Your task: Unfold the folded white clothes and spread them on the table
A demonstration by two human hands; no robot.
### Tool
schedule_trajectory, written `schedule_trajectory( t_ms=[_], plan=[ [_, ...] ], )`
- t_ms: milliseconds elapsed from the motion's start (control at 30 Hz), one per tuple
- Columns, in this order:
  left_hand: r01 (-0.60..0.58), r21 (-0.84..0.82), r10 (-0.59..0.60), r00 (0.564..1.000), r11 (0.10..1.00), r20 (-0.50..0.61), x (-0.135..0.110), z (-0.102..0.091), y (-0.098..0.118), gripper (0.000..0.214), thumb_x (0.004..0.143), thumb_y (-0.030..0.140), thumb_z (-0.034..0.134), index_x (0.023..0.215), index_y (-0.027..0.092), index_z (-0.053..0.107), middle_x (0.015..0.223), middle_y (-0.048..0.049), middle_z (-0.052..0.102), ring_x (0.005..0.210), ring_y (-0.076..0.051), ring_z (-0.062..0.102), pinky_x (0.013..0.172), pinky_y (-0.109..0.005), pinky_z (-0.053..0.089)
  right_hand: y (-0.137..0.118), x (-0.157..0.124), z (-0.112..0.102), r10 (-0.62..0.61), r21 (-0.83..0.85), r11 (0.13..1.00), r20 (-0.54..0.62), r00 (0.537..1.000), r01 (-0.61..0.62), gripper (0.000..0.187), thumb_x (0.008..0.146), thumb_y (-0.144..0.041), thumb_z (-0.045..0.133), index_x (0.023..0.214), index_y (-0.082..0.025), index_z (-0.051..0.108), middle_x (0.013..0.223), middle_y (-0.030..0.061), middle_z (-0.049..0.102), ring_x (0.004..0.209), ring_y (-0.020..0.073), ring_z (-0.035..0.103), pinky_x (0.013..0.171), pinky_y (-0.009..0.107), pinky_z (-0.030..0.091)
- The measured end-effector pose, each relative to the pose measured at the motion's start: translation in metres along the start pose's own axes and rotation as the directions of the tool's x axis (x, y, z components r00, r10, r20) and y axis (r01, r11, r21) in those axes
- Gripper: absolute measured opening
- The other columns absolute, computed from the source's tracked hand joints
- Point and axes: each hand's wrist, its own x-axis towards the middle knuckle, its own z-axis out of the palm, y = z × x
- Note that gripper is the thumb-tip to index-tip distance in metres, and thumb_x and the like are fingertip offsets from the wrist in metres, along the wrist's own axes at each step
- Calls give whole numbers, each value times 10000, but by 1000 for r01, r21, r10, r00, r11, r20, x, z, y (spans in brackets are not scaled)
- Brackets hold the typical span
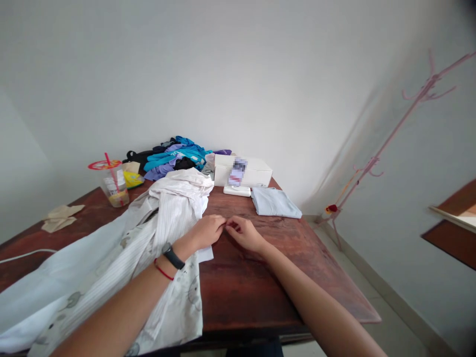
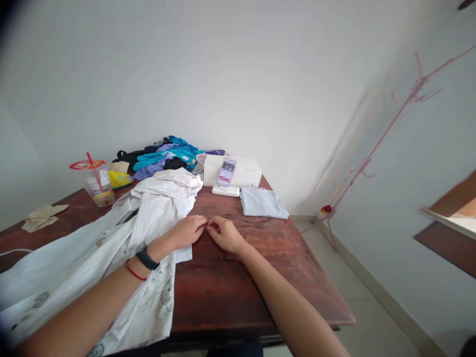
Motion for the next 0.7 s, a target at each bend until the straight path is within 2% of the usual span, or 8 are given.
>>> schedule_trajectory(
  t_ms=[133, 400, 700],
  plan=[
    [8, -38, -9, 1000, 999, -28, -4, -5, 4, 239, 964, 125, 439, 925, 175, 670, 943, -79, 724, 891, -215, 676, 795, -301, 487, -5, -1, 4, 21, 33, 999, -9, 1000, -21, 140, 936, -261, 556, 996, -199, 666, 945, 40, 706, 835, 174, 660, 729, 277, 514],
    [57, -71, -61, 997, 996, -51, -7, -5, -2, 222, 912, 102, 461, 952, 183, 664, 963, -80, 731, 929, -230, 688, 816, -307, 488, -15, -5, 8, 34, 52, 998, 42, 999, -36, 216, 946, -266, 546, 1136, -200, 622, 960, 44, 703, 834, 168, 655, 745, 284, 522],
    [94, -99, -99, 994, 991, -42, -7, -5, -3, 247, 977, 173, 406, 1017, 200, 649, 955, -76, 732, 913, -231, 700, 796, -310, 488, -12, -4, 7, 18, 42, 999, 54, 998, -20, 262, 949, -254, 540, 1199, -206, 601, 957, 45, 694, 825, 171, 647, 753, 293, 519]
  ],
)
